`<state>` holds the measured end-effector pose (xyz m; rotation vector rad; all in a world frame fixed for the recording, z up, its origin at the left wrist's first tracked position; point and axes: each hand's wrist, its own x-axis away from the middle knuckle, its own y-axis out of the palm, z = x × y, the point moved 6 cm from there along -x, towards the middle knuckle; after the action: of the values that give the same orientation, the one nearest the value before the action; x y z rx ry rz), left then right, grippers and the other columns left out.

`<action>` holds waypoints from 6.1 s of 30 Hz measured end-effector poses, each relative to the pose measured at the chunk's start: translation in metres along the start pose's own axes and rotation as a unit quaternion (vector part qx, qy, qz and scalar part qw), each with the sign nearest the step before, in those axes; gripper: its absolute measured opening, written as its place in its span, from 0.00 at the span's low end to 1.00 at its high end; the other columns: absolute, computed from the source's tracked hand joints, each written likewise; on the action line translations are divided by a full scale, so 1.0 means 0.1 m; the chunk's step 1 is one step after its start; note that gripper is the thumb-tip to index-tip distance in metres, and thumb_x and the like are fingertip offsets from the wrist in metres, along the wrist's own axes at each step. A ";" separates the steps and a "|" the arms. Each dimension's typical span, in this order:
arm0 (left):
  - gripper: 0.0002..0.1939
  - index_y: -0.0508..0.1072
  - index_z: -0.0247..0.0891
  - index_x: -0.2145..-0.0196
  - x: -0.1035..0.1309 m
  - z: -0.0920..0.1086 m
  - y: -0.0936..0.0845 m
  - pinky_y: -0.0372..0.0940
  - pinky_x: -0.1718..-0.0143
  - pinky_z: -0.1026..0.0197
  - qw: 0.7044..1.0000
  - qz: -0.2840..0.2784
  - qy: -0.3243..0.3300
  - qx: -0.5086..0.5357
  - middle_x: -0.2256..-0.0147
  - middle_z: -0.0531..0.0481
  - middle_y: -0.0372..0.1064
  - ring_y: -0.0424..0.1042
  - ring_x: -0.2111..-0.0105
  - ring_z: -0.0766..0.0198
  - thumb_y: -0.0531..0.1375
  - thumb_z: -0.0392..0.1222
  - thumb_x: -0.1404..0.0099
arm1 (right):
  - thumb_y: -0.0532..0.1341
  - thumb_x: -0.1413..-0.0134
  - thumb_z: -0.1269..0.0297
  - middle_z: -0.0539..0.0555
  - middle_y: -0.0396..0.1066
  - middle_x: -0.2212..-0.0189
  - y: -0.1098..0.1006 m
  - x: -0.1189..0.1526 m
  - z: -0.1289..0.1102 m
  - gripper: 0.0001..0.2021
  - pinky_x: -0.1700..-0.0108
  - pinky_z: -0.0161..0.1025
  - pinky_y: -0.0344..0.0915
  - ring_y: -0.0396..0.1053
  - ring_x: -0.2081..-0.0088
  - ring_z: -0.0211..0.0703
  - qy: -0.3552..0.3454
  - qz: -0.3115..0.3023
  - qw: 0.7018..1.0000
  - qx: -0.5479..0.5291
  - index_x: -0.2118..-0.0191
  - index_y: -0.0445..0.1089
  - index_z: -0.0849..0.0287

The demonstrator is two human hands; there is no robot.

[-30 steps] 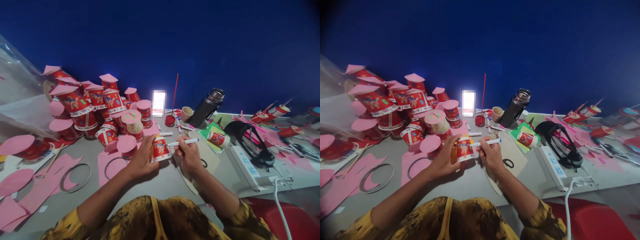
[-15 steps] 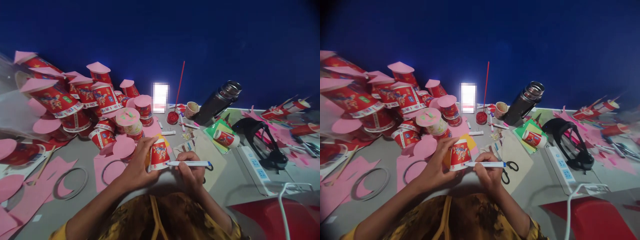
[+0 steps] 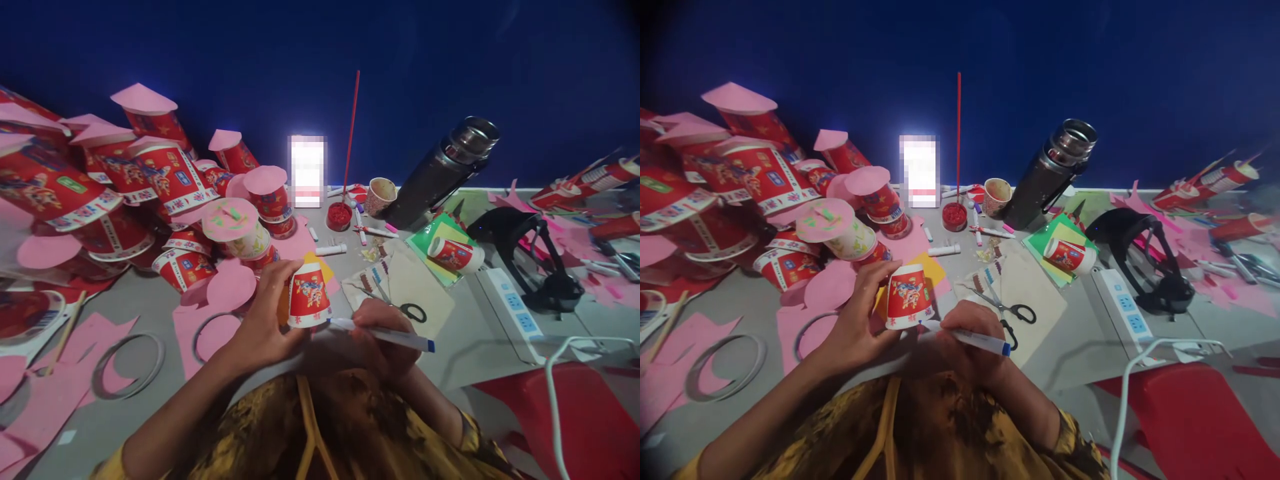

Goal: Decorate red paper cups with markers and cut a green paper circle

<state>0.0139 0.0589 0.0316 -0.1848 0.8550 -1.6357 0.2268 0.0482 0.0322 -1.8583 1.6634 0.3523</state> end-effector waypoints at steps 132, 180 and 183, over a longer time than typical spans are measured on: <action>0.53 0.50 0.49 0.27 0.06 -0.03 0.15 0.59 0.30 0.33 0.999 -0.047 0.021 0.001 0.36 0.39 0.55 0.58 0.33 0.38 0.65 0.33 0.47 | 0.62 0.35 0.69 0.49 0.75 0.76 0.14 -0.13 -0.19 0.07 0.73 0.38 0.68 0.73 0.76 0.42 -0.062 -0.020 0.997 0.046 0.66 0.70 0.53; 0.47 0.51 0.46 0.28 0.01 0.07 0.09 0.59 0.30 0.36 0.998 -0.054 0.034 0.019 0.35 0.38 0.56 0.59 0.33 0.41 0.63 0.32 0.42 | 0.61 0.37 0.72 0.49 0.73 0.78 0.10 -0.15 -0.23 0.08 0.74 0.38 0.66 0.71 0.77 0.40 -0.064 -0.023 0.997 0.048 0.68 0.69 0.54; 0.49 0.51 0.46 0.28 0.02 0.06 0.10 0.59 0.30 0.35 0.997 -0.059 0.032 0.022 0.35 0.38 0.56 0.59 0.33 0.40 0.63 0.30 0.44 | 0.61 0.37 0.73 0.49 0.73 0.77 0.13 -0.16 -0.24 0.08 0.73 0.37 0.67 0.71 0.77 0.40 -0.071 -0.034 0.996 0.043 0.67 0.69 0.54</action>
<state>0.0241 0.0542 0.0292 -0.1541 0.8695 -1.7776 0.2072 0.0459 0.0568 -1.7792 1.4935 0.3681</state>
